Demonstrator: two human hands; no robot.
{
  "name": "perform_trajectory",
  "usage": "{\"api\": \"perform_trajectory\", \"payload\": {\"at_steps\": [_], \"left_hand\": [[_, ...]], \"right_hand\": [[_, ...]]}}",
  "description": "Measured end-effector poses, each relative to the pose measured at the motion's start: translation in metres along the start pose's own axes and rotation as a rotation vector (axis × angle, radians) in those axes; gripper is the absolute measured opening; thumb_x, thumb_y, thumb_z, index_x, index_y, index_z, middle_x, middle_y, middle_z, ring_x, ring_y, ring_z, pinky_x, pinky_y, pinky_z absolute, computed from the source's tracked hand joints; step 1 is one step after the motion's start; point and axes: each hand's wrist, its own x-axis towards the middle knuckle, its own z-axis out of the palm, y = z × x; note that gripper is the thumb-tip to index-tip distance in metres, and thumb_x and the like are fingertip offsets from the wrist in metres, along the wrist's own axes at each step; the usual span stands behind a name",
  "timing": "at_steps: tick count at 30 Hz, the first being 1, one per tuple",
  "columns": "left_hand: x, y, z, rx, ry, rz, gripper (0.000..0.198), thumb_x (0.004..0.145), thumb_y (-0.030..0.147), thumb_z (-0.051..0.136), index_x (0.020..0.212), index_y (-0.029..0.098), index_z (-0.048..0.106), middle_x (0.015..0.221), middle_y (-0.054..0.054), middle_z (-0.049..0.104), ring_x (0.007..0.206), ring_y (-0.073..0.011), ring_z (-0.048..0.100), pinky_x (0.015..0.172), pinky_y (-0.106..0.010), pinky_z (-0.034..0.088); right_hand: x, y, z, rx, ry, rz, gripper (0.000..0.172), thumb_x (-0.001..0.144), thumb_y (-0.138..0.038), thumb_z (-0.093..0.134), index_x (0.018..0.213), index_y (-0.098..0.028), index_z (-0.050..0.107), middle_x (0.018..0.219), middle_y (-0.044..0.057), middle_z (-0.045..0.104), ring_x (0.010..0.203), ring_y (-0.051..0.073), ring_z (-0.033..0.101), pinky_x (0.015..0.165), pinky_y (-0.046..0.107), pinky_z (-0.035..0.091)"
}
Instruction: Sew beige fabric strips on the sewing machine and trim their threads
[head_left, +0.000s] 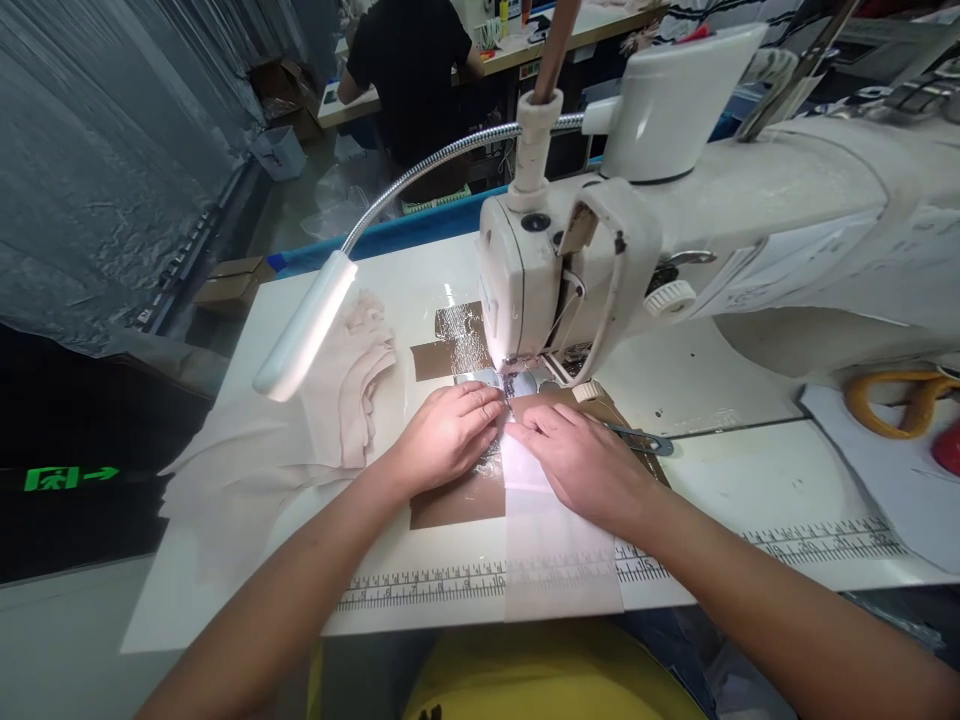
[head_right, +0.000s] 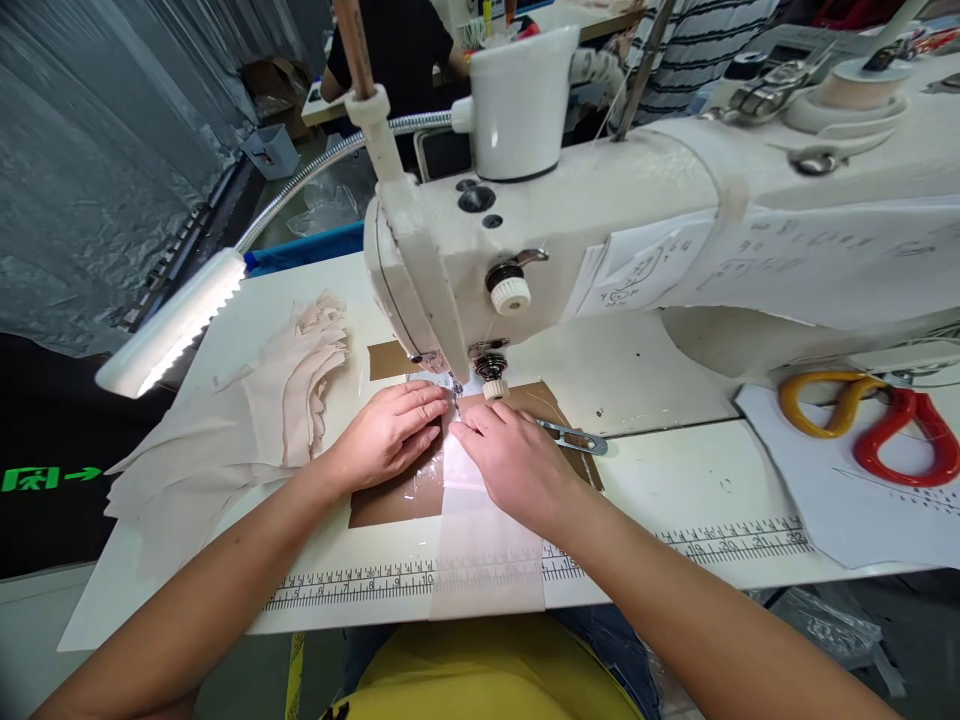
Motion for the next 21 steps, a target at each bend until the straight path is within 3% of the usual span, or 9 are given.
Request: {"api": "perform_trajectory", "payload": {"at_steps": [7,21], "left_hand": [[0.000,-0.002,0.009,0.055,-0.019,-0.039,0.035,0.091,0.027,0.046,0.121,0.014,0.058,0.125,-0.013,0.061,0.116,-0.0285,0.053,0.094,-0.047,0.046],[0.010,-0.003,0.007,0.102,-0.068,-0.057,0.036,0.090,0.029,0.045,0.120,0.013,0.058,0.126,-0.014,0.059,0.107,-0.0291,0.054,0.092,-0.048,0.045]], "right_hand": [[-0.002,0.005,0.004,-0.003,0.034,0.034,0.035,0.084,-0.003,0.043,0.110,-0.018,0.061,0.089,0.005,0.058,0.080,0.019,0.045,0.068,0.030,0.030],[0.005,0.004,0.003,0.023,0.112,0.110,0.030,0.082,-0.005,0.045,0.099,-0.017,0.065,0.082,0.005,0.057,0.068,0.016,0.042,0.055,0.031,0.022]]}}
